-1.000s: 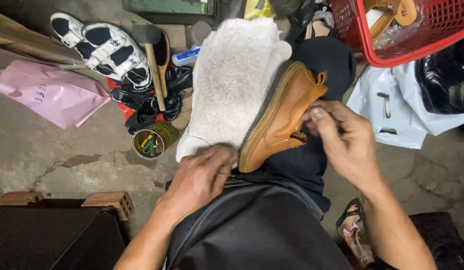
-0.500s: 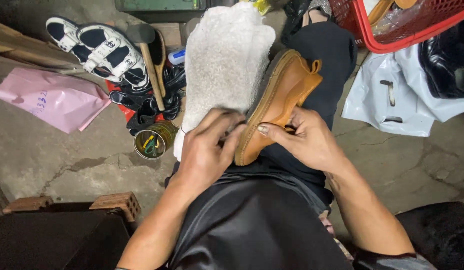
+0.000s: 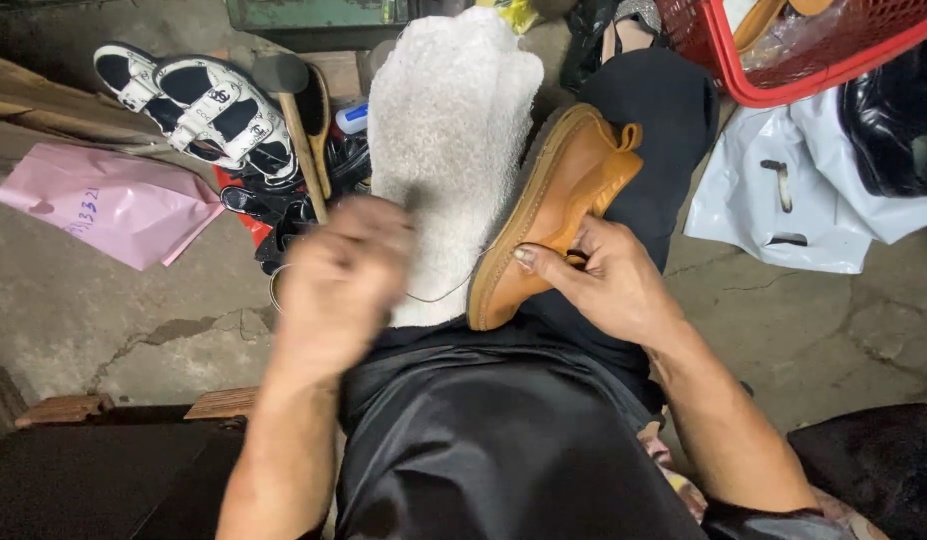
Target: Hand-sewing the sole of a leather shoe and singeing the thread ends with a lighter.
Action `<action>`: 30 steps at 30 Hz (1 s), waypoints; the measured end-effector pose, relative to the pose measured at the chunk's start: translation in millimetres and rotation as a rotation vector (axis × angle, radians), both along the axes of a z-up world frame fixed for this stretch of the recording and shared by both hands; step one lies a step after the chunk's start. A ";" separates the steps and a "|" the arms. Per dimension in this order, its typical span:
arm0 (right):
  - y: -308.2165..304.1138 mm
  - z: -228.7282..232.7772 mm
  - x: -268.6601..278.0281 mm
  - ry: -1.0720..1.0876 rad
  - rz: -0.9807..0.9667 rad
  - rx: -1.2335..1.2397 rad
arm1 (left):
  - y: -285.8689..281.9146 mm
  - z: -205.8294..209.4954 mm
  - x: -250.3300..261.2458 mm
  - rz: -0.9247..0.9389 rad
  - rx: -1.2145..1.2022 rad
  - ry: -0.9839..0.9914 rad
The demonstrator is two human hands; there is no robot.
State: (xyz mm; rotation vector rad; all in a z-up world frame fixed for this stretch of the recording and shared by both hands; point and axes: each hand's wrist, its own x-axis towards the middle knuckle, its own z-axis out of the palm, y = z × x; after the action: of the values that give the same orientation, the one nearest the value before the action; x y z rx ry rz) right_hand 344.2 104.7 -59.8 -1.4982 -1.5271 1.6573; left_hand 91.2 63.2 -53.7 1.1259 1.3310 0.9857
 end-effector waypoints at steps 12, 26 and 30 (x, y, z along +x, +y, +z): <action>-3.5 -4.7 7.0 0.103 0.030 -0.028 | -6.4 -9.1 39.0 -0.243 0.067 0.387; -4.5 -14.9 5.6 0.175 0.037 -0.200 | -48.8 -10.3 13.9 -0.008 0.056 0.141; 1.3 -18.0 5.0 0.172 0.110 -0.196 | -44.9 20.6 6.5 -0.161 0.060 0.292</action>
State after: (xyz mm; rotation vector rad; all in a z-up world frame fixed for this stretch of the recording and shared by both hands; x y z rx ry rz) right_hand 349.2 105.9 -77.8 -1.3454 -1.4112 1.9936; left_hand 97.6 18.3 -33.1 1.4413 1.4213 0.7683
